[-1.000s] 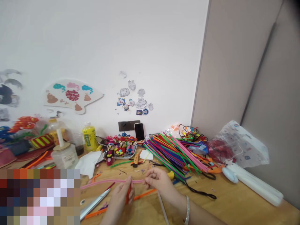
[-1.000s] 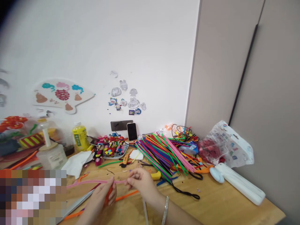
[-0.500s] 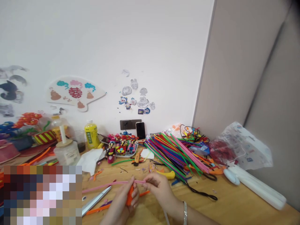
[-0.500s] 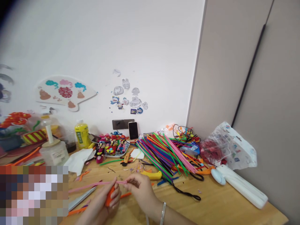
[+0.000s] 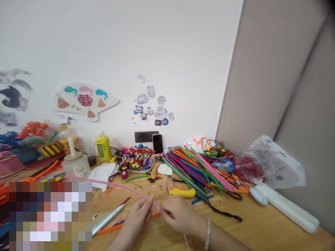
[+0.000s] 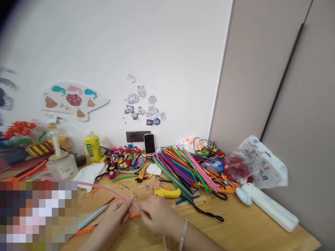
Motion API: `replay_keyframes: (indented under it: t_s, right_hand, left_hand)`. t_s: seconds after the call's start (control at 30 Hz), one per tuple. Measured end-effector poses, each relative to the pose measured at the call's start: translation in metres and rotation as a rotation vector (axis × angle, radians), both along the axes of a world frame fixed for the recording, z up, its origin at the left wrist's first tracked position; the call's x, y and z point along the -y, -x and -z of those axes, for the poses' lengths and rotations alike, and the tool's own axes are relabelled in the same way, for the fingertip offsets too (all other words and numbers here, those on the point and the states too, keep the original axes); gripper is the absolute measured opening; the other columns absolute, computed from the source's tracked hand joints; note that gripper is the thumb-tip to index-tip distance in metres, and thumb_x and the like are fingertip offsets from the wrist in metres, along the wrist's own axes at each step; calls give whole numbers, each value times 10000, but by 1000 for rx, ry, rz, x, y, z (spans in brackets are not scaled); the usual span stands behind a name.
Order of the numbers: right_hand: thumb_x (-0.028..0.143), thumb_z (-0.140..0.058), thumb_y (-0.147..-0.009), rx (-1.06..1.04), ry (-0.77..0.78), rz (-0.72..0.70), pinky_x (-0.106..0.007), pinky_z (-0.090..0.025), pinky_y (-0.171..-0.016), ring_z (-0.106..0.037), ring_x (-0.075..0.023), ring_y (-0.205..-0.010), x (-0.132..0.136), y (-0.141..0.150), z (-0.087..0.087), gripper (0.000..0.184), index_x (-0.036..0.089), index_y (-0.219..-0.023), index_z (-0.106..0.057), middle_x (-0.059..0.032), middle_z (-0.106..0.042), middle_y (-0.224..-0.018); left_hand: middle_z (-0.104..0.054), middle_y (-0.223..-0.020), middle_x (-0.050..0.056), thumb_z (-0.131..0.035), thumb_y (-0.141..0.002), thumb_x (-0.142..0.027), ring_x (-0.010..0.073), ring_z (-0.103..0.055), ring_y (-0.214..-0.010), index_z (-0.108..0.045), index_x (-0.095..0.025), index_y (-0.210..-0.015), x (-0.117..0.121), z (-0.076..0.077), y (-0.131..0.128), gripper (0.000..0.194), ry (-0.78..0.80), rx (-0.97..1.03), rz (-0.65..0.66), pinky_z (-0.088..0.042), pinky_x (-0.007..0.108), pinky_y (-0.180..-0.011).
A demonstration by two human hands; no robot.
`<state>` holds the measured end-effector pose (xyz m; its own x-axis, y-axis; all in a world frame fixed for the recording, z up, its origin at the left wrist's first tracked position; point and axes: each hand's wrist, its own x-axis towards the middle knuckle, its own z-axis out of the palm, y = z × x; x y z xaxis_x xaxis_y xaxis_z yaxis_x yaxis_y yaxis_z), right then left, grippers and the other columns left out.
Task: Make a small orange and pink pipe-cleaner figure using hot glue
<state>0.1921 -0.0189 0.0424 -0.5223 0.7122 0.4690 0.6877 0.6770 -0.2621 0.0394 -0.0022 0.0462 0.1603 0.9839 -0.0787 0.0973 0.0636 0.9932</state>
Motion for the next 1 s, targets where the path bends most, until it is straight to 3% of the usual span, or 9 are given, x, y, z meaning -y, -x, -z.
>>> replay_keyframes:
  t_s: [0.13,0.3,0.4,0.57,0.67,0.77,0.9,1.0]
  right_hand:
    - [136,-447,-767,85,59,-91,-215,-321,-588,-455,-120,-614,0,2,-1,116,167,-684,-521,0,-541,-642]
    - [218,-386,-856,-163,189,21,-201,-321,-578,-463,-114,-650,5,6,-2,174,171,-739,-506,3,-525,-681]
    - [248,-360,-874,-284,192,14,-208,-324,-593,-458,-115,-663,7,7,0,202,172,-746,-497,1,-512,-696]
    - [261,-302,-892,-434,170,27,-208,-308,-577,-421,-102,-617,6,8,3,284,173,-662,-445,20,-444,-633]
    - [201,-363,-845,-386,168,47,-203,-261,-521,-359,-84,-543,2,7,4,282,174,-564,-360,50,-341,-552]
    - [97,-427,-729,-228,216,-21,-199,-220,-482,-315,-69,-488,-2,3,4,253,170,-510,-324,67,-286,-502]
    - [73,-468,-630,28,271,-125,-197,-221,-467,-311,-71,-469,-2,-1,1,177,162,-493,-400,65,-326,-487]
    - [125,-466,-703,22,262,-106,-198,-244,-492,-341,-80,-495,0,-1,-1,175,159,-532,-454,50,-393,-511]
  left_hand:
    - [-285,-265,-97,-509,-495,-728,47,-227,-301,-383,-198,-361,1,-5,1,561,-13,-24,64,-127,209,-379]
    - [-297,-260,-112,-539,-496,-712,37,-243,-250,-384,-204,-406,-2,-5,1,539,120,243,75,-178,191,-339]
    - [-316,-275,-116,-566,-540,-667,31,-253,-247,-394,-198,-437,-2,1,-1,510,165,364,104,-200,178,-329]
    - [-343,-277,-104,-575,-544,-647,42,-274,-251,-409,-197,-439,3,9,-5,491,152,302,106,-219,183,-325]
    - [-304,-274,-110,-535,-566,-654,46,-229,-256,-387,-210,-424,3,9,-5,489,121,192,46,-183,190,-325]
    - [-267,-292,-107,-495,-589,-658,54,-215,-285,-360,-216,-397,3,6,-3,501,42,38,30,-155,205,-343]
    - [-312,-356,-92,-547,-536,-652,70,-261,-353,-404,-202,-409,6,2,-3,489,-59,-105,89,-183,213,-377]
    - [-307,-336,-94,-522,-543,-672,70,-254,-345,-416,-201,-416,5,0,-2,499,-59,-82,70,-178,212,-377]
